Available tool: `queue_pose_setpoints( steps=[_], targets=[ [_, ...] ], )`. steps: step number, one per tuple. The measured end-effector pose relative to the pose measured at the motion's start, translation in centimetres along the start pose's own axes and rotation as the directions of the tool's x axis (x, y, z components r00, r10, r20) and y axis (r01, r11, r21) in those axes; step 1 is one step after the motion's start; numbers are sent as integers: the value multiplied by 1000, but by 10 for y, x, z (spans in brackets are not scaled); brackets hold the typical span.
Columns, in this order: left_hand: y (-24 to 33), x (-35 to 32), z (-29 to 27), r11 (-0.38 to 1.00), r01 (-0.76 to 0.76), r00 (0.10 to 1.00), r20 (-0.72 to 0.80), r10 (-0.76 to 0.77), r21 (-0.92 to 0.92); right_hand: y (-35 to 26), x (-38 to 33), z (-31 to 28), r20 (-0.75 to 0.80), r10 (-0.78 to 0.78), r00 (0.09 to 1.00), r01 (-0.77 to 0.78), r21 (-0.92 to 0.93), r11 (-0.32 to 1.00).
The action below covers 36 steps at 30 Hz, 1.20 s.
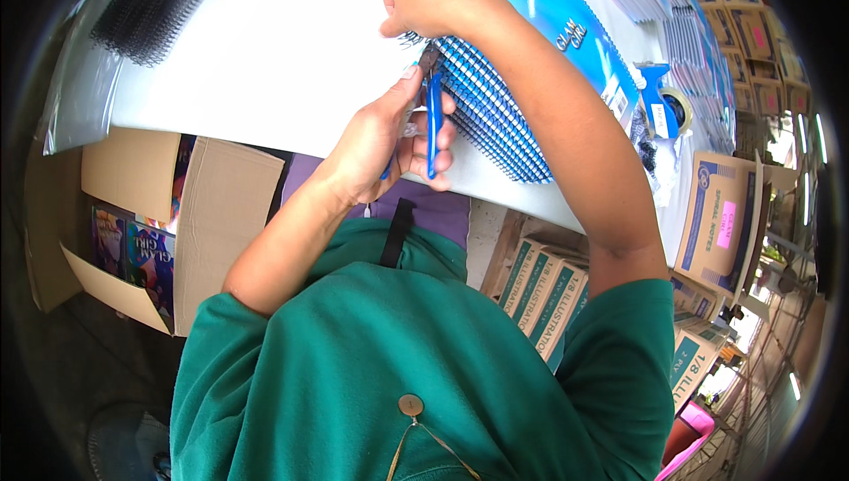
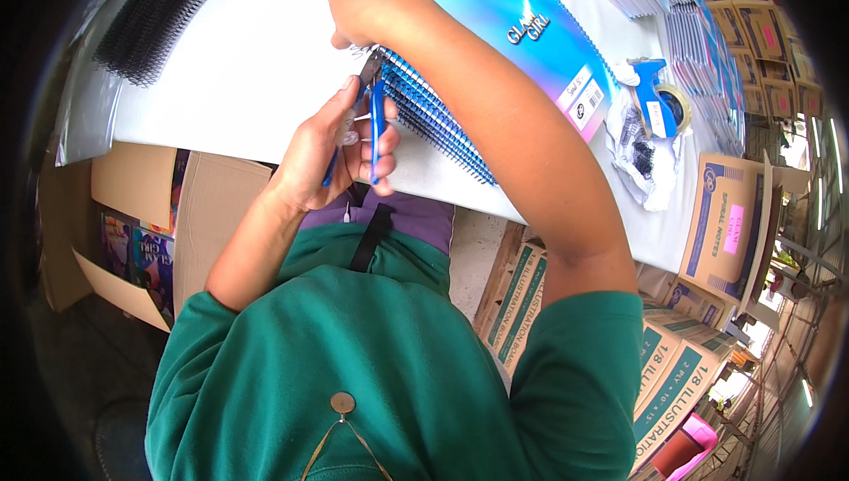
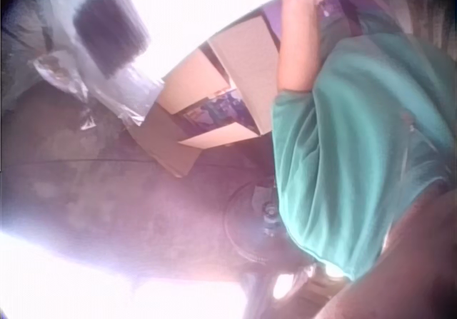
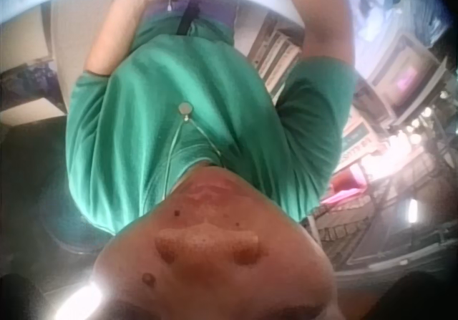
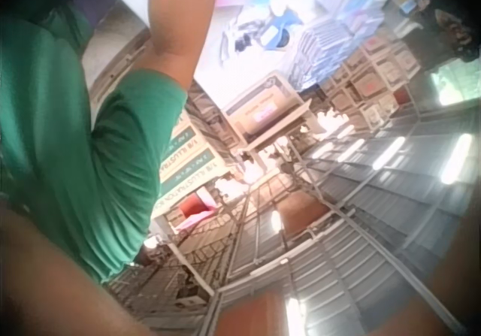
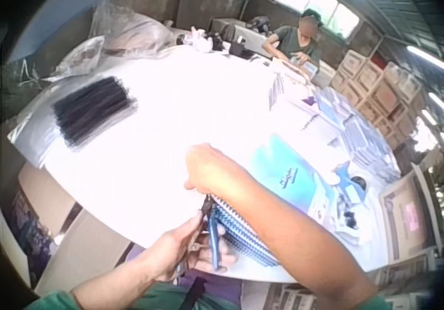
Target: The person trims the excess plastic binding coil from the edge of a stack of notebooks using side-cutters, then picks up a new notebook and manually threads a spiral binding through the punched holes along the spine.
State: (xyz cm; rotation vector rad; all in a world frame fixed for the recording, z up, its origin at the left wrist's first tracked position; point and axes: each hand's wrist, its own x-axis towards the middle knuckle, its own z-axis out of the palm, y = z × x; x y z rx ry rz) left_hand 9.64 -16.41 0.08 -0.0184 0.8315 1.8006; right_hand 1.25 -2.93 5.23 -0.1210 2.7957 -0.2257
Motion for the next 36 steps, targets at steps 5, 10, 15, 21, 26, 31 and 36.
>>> queue_pose_setpoints(
  steps=[5,10,15,21,26,31,36],
  targets=[
    [-4,-11,11,991,-7,999,-30,11,131,-1,4,3,-14,95,995,-95,31,995],
    [0,7,14,997,-79,993,-83,79,13,0,9,7,-67,128,990,-126,34,991],
    [-2,-2,3,997,-77,997,20,76,13,13,24,4,122,12,992,-14,12,1000],
    [4,0,14,995,-75,997,23,74,67,32,39,23,56,-395,917,373,-468,801],
    [5,2,10,996,-85,994,61,85,-17,32,36,15,-50,-356,933,344,-164,925],
    [7,-6,20,996,-74,997,17,73,55,17,12,0,-117,142,983,-22,690,723],
    [14,5,25,997,-53,998,20,52,54,19,12,-1,-73,155,985,-44,768,639]
  ],
)
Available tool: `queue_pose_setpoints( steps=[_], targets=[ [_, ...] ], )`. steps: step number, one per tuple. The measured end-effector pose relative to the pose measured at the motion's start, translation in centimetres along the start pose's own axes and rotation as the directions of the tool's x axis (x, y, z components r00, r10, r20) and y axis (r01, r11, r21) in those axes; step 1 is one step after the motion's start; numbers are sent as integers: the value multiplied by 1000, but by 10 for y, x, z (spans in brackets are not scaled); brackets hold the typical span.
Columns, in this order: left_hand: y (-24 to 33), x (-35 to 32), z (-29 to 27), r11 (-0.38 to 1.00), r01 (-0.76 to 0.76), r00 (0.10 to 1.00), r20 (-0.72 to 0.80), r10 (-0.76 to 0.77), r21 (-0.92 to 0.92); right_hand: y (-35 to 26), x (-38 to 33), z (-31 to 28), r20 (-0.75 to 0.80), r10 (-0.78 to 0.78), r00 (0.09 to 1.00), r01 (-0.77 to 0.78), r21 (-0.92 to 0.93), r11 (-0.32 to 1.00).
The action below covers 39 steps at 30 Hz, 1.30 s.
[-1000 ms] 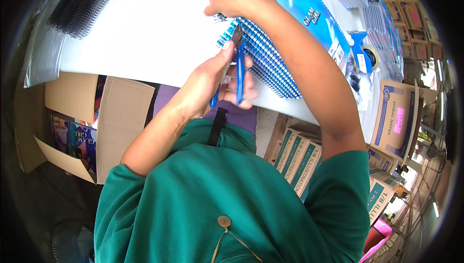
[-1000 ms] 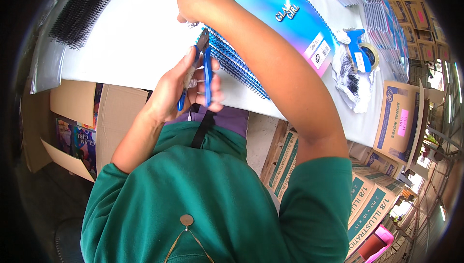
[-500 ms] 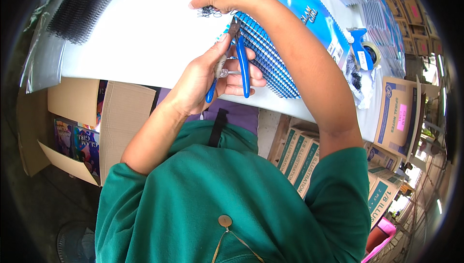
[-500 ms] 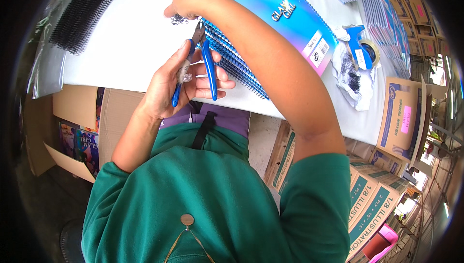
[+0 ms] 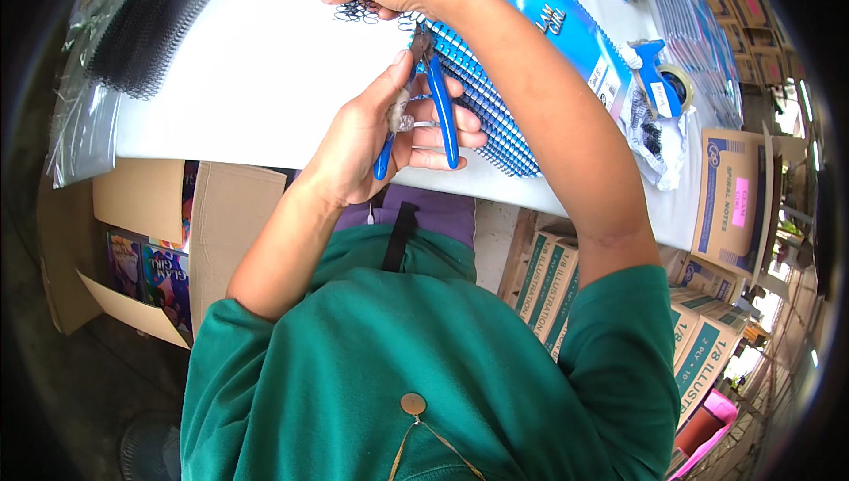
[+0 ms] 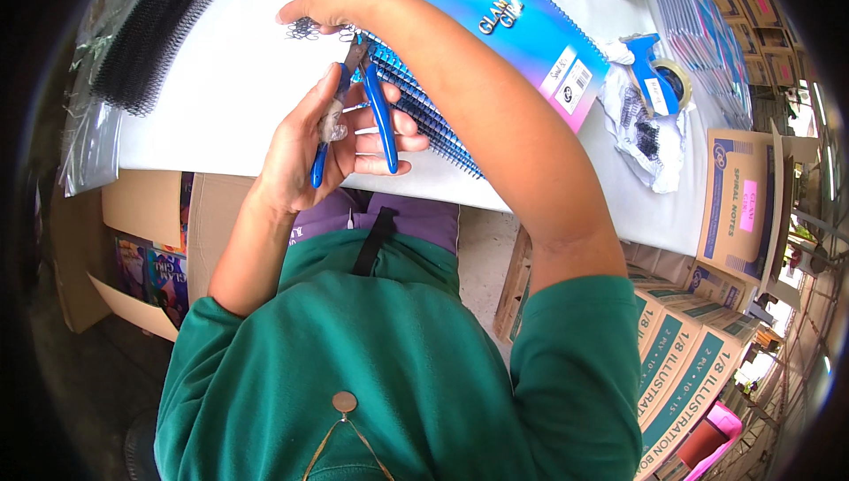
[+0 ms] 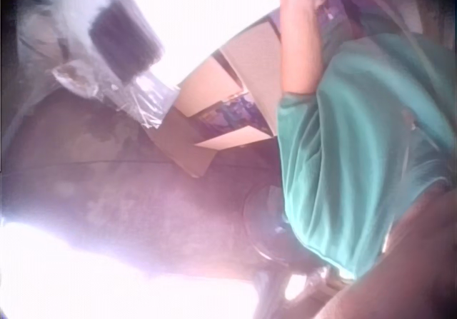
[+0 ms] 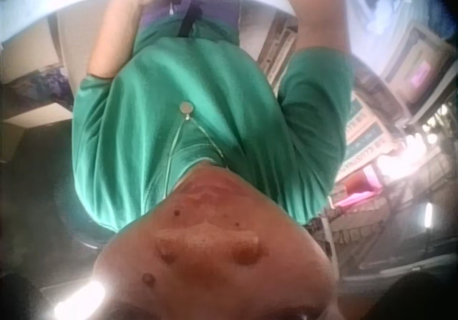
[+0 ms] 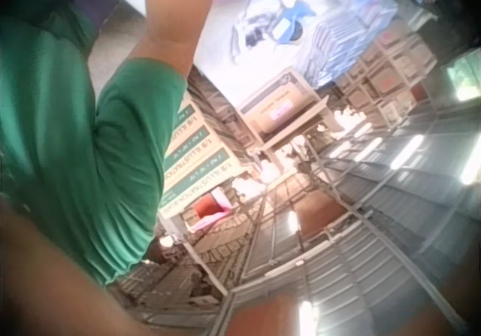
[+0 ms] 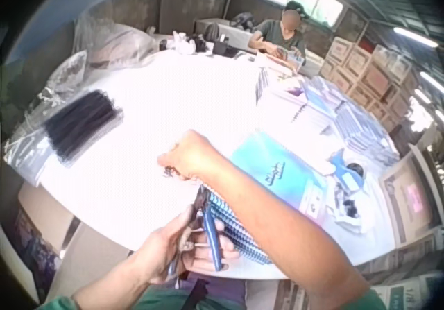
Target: The person trims the excess plastic binding coil from the edge of a stack of notebooks using side-cutters, then picks up a new notebook and manually threads a spiral binding through the punched holes along the spine.
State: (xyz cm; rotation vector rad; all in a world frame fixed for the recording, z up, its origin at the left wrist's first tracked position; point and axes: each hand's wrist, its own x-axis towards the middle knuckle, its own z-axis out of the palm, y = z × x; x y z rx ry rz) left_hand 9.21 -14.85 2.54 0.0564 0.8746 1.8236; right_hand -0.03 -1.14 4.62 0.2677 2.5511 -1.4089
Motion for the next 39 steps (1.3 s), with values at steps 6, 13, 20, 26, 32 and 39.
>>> queue_pose_setpoints(
  steps=[6,13,20,26,32,39],
  targets=[
    [-6,-11,-9,997,5,993,121,5,-83,8,16,8,-95,-124,988,99,-233,968],
    [-21,-18,-27,997,-73,995,-67,73,2,-20,-46,-72,-579,-443,684,608,119,785],
    [-28,-26,-42,992,-130,985,-110,129,0,166,-186,-238,-963,-253,91,328,-211,921],
    [-31,-27,-40,991,-133,973,-194,127,-16,241,-241,-250,-966,210,149,-434,127,892],
    [-20,-31,-25,991,-132,982,-132,133,12,116,-169,-197,-644,-567,513,238,-528,815],
    [-6,-17,-10,956,40,947,317,57,-290,52,-91,-57,55,-630,774,540,-576,613]
  ],
)
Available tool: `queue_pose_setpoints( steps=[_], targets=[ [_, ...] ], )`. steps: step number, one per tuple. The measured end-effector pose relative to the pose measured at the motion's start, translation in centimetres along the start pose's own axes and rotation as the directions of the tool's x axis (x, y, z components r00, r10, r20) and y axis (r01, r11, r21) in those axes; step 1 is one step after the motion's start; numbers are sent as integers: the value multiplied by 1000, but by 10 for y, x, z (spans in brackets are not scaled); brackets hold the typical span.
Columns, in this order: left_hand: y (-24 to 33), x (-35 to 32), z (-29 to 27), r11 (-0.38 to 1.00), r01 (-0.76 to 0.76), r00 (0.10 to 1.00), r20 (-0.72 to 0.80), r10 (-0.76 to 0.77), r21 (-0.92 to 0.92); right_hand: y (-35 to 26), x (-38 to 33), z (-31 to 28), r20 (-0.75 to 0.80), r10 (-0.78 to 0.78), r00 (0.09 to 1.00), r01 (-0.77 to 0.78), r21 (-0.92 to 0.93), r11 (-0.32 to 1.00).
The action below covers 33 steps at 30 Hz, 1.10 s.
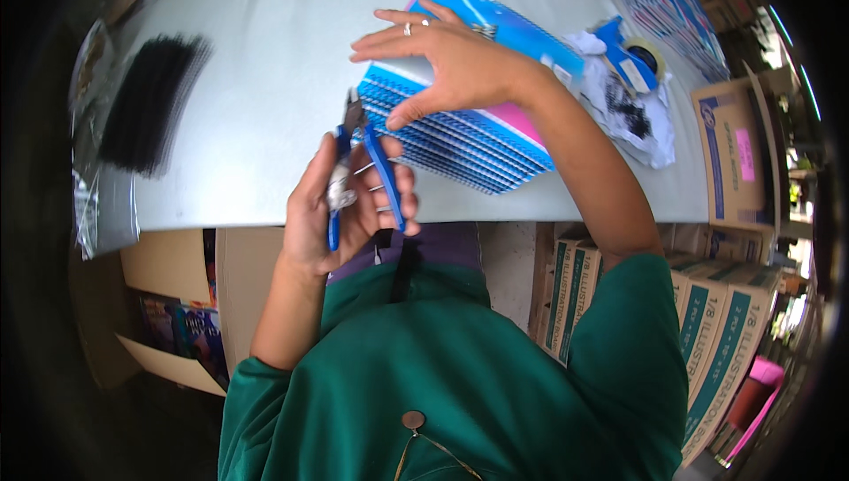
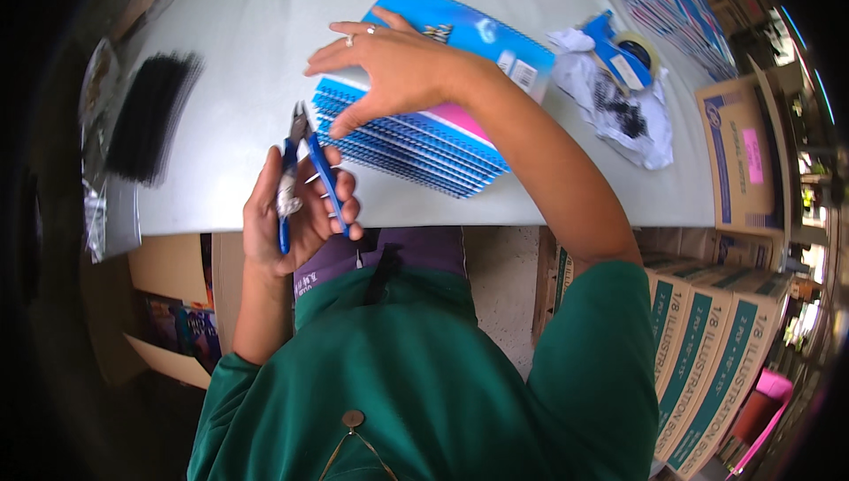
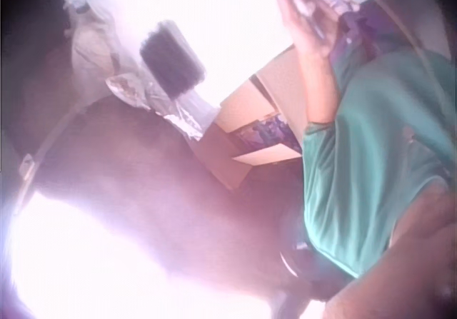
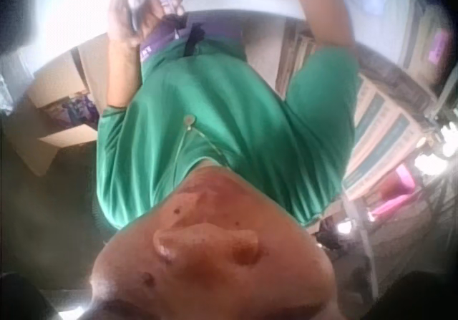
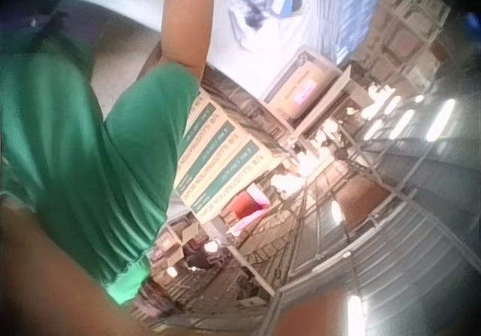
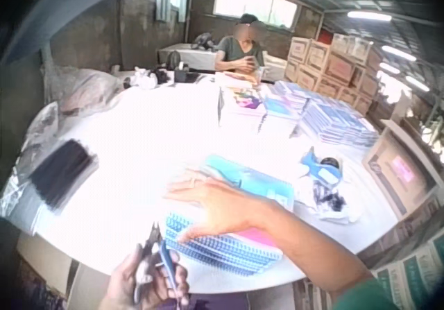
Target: The person trims the excess plastic binding coil from the edge of a stack of notebooks using side-cutters, then picks up a new notebook and manually threads a spiral binding through the punched holes along the spine.
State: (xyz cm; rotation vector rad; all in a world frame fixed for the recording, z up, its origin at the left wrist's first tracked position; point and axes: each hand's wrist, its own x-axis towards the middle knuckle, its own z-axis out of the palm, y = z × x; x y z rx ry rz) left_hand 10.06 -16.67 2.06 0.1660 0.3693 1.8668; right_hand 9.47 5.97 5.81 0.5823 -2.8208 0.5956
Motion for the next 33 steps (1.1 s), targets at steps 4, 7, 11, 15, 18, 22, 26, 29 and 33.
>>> queue_pose_setpoints(
  steps=[4,7,11,15,18,22,26,29,33],
  targets=[
    [1,6,-8,1000,15,999,42,-15,11,1,7,3,116,1,993,-5,31,1000],
    [2,13,-18,996,64,997,54,-61,-55,2,9,1,141,-36,989,23,97,995],
    [9,14,-18,987,105,994,-11,-107,-118,2,7,-1,121,-66,990,51,121,991],
    [19,12,8,10,384,814,-343,469,923,-1,7,2,102,-64,993,55,97,994],
    [22,12,17,-185,485,799,-348,490,855,-3,7,4,108,-58,992,55,38,998],
    [19,1,-5,864,199,937,-347,-30,463,-3,9,3,111,-71,991,70,20,997],
    [12,-2,-17,990,139,989,-59,-139,-3,-9,15,-3,161,-117,980,107,70,992],
    [13,0,-9,955,163,948,-306,-83,247,-8,12,-2,123,-159,979,162,-14,987],
    [12,-1,-12,804,224,908,-417,32,550,-24,14,-7,64,-118,991,114,57,992]
  ],
)
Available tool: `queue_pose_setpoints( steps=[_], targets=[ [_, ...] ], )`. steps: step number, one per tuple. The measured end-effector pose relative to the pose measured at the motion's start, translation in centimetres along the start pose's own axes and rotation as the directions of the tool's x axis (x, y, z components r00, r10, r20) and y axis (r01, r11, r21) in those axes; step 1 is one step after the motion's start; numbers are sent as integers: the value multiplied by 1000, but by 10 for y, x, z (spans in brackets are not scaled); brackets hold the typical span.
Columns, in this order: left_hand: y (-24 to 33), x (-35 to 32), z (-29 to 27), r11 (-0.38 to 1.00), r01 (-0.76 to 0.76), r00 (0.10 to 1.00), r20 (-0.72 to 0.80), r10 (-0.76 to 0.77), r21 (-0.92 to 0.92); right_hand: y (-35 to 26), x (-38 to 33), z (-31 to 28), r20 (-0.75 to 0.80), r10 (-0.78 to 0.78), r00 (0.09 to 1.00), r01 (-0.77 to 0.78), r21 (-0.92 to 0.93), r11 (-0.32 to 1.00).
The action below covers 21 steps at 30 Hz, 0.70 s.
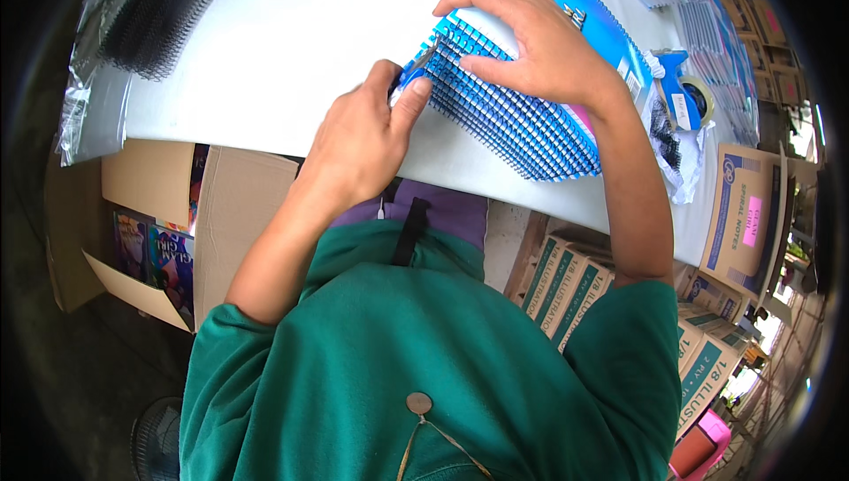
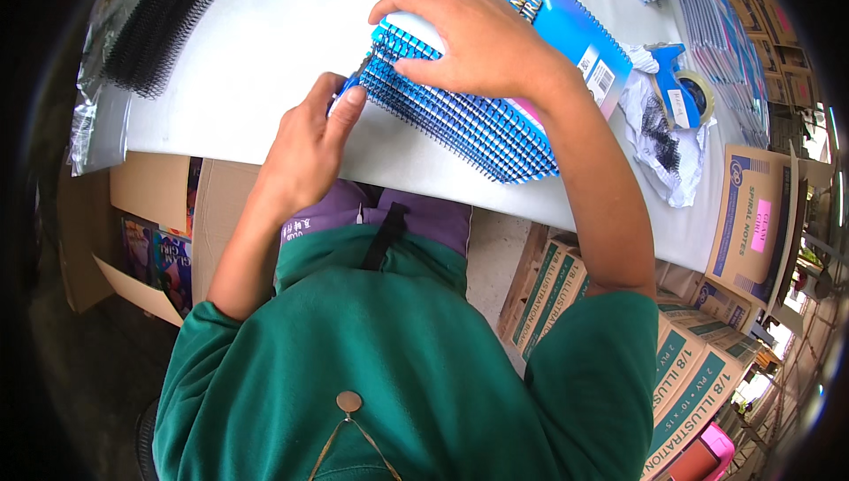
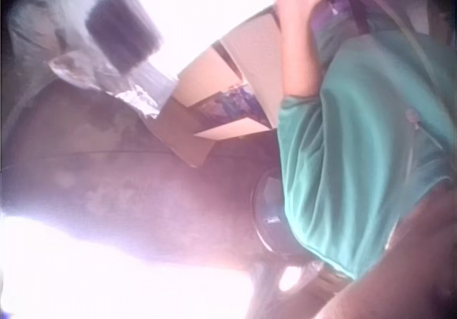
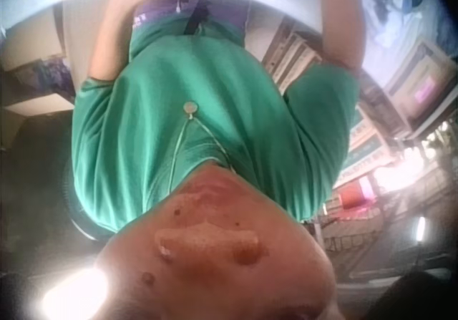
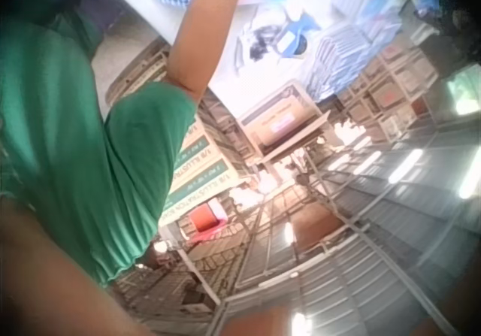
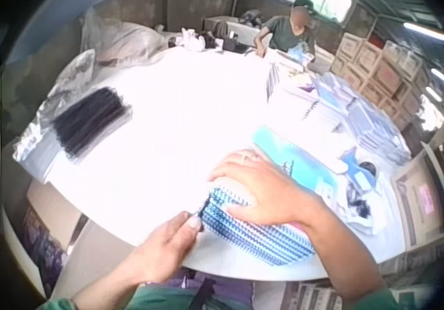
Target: The person trims the excess plastic binding coil from the edge of a stack of notebooks using side-cutters, then picks up a new notebook and manually threads a spiral binding through the punched holes along the spine.
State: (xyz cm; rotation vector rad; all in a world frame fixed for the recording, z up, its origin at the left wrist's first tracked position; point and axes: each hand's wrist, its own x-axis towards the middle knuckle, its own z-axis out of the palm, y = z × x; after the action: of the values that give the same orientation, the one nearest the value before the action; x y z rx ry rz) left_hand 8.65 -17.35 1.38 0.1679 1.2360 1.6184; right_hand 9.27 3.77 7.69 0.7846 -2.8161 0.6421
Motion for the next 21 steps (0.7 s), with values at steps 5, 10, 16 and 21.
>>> queue_pose_setpoints(
  steps=[5,10,16,21],
  targets=[
    [-6,5,-3,983,-76,995,-53,86,165,8,-1,-1,137,61,989,-62,3,998],
    [-4,9,-15,896,145,950,311,-8,-420,9,-1,2,169,79,982,-81,3,997],
    [-2,3,10,440,113,853,-314,418,891,10,-1,3,182,85,980,-82,-24,996],
    [-9,5,-11,1000,25,999,22,-25,-8,4,-3,4,153,48,987,-25,-148,989]
  ],
)
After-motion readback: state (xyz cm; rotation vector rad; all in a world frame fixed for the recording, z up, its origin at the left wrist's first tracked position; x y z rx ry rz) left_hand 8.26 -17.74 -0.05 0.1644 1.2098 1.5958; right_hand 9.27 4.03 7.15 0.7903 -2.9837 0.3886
